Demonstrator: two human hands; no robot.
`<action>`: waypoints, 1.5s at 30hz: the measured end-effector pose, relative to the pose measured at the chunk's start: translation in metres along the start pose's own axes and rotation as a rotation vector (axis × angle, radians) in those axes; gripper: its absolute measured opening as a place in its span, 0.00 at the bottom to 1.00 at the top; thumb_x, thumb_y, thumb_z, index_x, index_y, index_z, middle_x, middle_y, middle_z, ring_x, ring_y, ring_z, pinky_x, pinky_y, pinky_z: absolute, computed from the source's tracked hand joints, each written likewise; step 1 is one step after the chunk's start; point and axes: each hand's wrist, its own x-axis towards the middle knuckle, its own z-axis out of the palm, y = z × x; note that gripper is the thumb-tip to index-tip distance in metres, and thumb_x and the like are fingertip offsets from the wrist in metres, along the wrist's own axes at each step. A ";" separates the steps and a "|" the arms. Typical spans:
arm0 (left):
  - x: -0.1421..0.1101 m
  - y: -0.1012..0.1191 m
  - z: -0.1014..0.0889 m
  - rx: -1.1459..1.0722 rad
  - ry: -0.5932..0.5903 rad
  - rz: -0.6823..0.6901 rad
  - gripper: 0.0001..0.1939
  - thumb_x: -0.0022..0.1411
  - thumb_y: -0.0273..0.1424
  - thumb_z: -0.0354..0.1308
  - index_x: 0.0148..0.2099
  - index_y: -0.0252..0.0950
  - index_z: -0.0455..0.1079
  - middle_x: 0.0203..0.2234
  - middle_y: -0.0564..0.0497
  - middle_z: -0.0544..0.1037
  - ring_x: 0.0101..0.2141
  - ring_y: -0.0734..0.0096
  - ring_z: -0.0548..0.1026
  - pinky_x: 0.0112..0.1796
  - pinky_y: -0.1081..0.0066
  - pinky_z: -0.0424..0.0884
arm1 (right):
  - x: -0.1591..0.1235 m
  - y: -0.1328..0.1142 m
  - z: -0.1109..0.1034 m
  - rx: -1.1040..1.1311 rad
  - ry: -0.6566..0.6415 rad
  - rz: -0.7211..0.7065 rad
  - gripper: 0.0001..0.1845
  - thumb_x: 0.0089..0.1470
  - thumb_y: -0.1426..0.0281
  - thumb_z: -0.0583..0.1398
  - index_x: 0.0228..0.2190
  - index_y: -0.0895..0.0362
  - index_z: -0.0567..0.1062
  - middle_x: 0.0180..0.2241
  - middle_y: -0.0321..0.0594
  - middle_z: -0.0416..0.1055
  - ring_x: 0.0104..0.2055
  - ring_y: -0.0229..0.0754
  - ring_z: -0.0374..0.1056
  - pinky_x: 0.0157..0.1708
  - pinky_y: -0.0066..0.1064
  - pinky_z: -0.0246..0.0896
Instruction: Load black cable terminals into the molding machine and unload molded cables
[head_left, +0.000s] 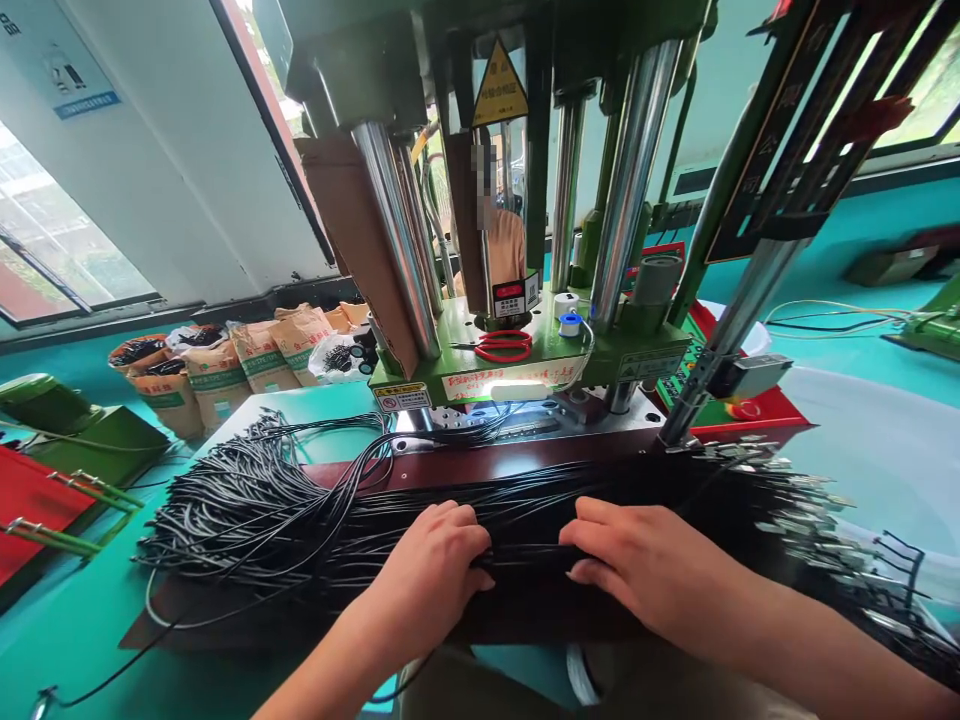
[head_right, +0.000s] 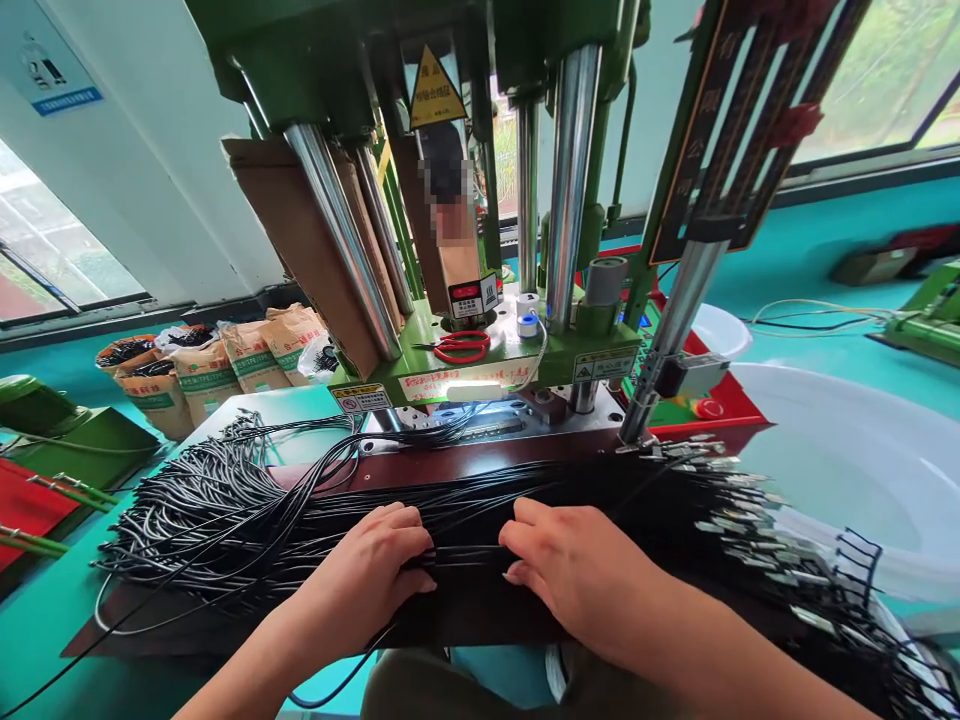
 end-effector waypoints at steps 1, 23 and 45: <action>0.001 0.001 -0.001 0.003 -0.011 -0.007 0.06 0.56 0.27 0.61 0.29 0.36 0.66 0.31 0.53 0.70 0.36 0.68 0.66 0.38 0.67 0.62 | 0.001 -0.001 0.002 0.002 0.005 0.008 0.05 0.56 0.73 0.59 0.33 0.54 0.75 0.32 0.35 0.69 0.29 0.40 0.69 0.26 0.31 0.53; 0.002 0.008 -0.003 0.040 -0.056 -0.061 0.03 0.58 0.26 0.57 0.31 0.36 0.68 0.32 0.50 0.71 0.37 0.64 0.67 0.40 0.64 0.62 | 0.015 -0.005 0.023 0.018 0.052 0.045 0.06 0.53 0.78 0.59 0.27 0.56 0.72 0.31 0.34 0.68 0.28 0.38 0.67 0.25 0.29 0.50; -0.002 0.011 -0.003 0.092 -0.043 -0.042 0.07 0.57 0.25 0.57 0.29 0.36 0.62 0.31 0.52 0.71 0.36 0.65 0.65 0.39 0.64 0.62 | 0.014 -0.006 0.005 0.173 0.058 -0.068 0.13 0.55 0.83 0.51 0.34 0.57 0.70 0.34 0.39 0.67 0.35 0.43 0.61 0.36 0.35 0.54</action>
